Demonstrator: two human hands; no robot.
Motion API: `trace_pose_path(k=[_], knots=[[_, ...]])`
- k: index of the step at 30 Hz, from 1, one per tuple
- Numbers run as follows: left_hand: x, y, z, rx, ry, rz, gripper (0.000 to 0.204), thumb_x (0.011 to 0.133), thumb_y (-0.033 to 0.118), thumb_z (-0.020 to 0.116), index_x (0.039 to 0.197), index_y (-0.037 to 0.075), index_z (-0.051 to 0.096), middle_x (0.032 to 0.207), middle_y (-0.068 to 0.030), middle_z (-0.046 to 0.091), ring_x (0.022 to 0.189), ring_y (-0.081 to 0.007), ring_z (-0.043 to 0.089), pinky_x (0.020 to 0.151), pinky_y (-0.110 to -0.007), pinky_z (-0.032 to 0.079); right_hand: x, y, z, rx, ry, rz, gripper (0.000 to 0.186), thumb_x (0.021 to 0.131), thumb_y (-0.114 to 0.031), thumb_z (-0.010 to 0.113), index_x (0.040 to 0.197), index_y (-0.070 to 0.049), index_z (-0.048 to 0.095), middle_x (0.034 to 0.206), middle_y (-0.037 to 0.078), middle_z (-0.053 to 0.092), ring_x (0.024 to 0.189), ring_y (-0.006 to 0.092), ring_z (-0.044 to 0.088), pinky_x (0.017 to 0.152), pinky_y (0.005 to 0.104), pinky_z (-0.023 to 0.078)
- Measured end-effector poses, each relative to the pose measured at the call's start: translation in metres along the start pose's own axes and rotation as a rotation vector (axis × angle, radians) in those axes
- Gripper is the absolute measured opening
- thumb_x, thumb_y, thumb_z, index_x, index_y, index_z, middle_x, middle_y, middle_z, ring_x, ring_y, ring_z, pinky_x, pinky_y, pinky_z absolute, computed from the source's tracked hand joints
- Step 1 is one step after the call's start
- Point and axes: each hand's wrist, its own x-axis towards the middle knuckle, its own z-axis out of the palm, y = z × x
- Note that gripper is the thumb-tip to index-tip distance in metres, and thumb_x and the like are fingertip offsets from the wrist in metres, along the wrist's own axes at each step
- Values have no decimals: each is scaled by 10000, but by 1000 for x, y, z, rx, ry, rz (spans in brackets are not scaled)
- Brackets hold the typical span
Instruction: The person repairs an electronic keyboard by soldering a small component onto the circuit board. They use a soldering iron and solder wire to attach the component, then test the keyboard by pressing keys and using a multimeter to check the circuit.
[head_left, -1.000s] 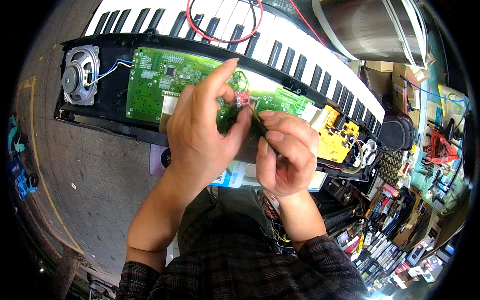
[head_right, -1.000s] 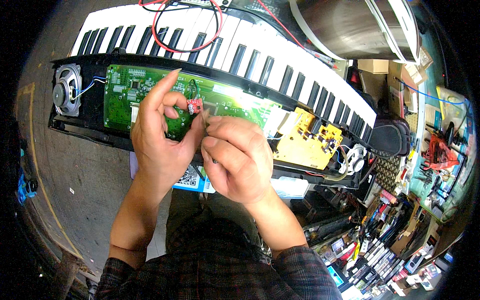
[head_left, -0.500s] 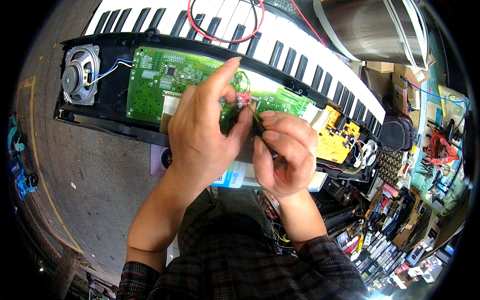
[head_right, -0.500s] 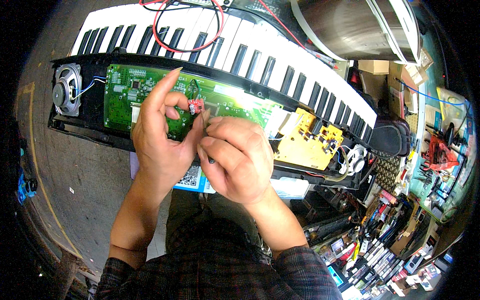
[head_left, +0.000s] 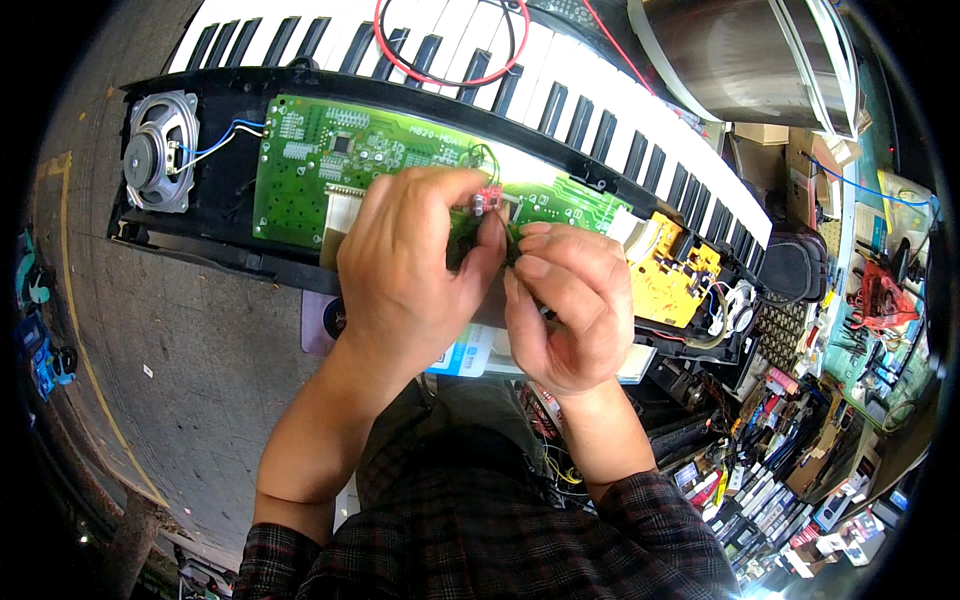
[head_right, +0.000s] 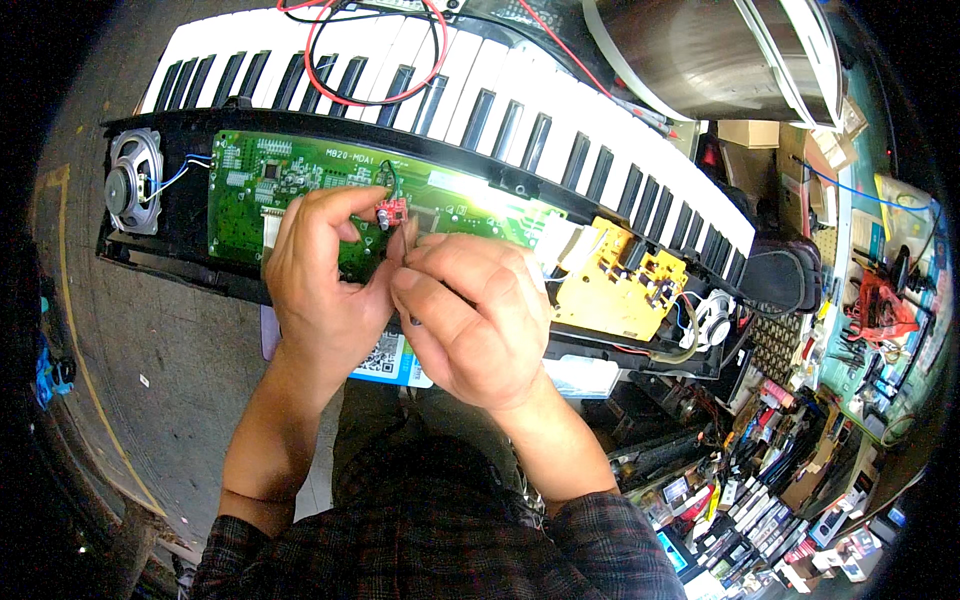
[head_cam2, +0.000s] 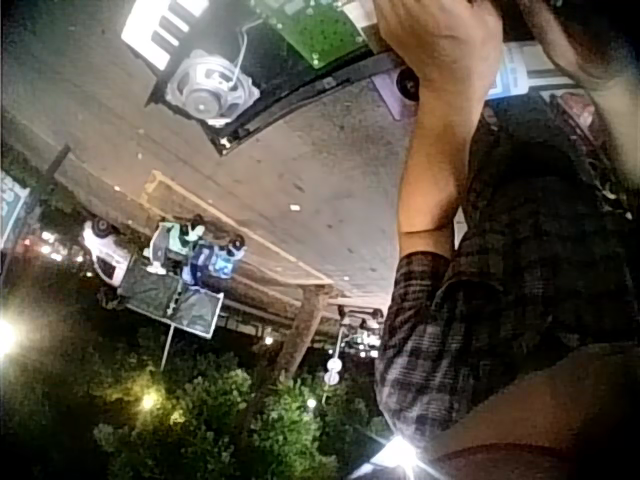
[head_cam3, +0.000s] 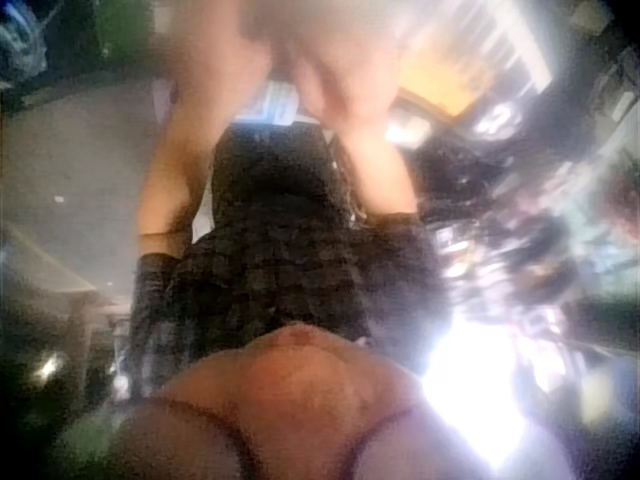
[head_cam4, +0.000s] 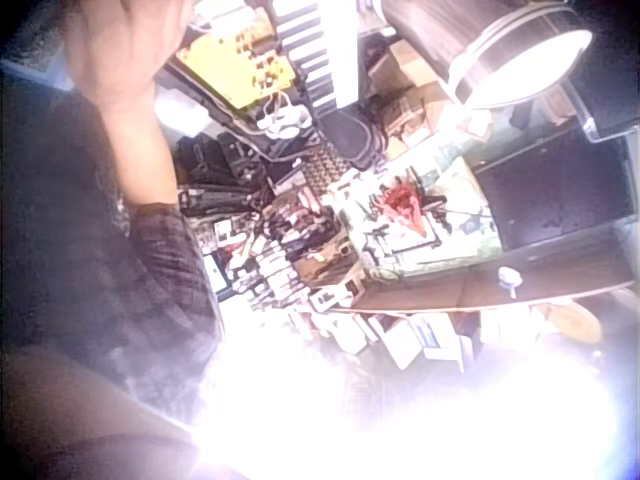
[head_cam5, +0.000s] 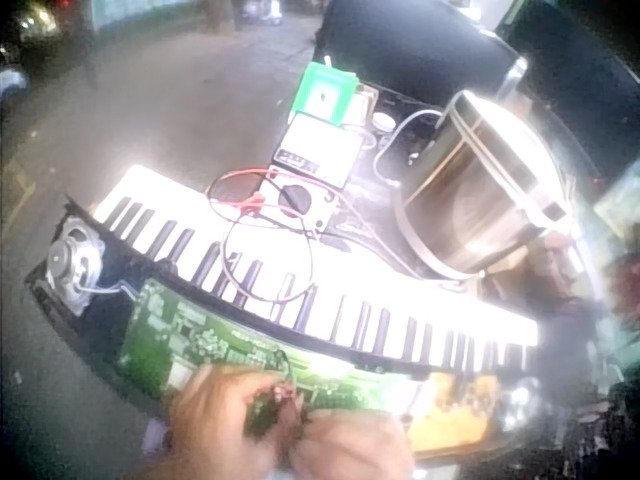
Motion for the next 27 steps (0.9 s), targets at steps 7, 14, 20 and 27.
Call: trace_pose_path(k=[7,14,20,27], knots=[[-2,-2,1,7,-2,4,408,780,37,857,1139,74,669,994,-82,694,740,-224,588,654,-345,500,2,0,-2,-31,-36,-23,363,688,12,810,1037,-64,747,1056,73,717,934,259,717,787,372,568],[1,4,0,1,-24,-37,384,776,24,812,1121,66,648,997,-97,692,867,-317,650,747,-415,524,1,0,-3,-36,-37,-34,372,711,1,814,1072,-59,746,1095,86,722,945,270,717,779,371,561],[-2,-1,0,24,-6,-4,421,771,34,859,1142,69,663,970,-87,684,782,-251,609,690,-369,508,-27,-29,-36,145,-128,53,392,757,-2,843,1100,-73,668,1076,105,701,996,317,728,750,402,568],[-1,-2,-3,8,-13,52,465,773,36,876,1189,73,675,936,-34,674,748,-162,558,605,-292,429,-109,-53,-49,179,-435,110,302,725,-19,844,986,-52,696,974,99,639,831,286,660,692,392,540]])
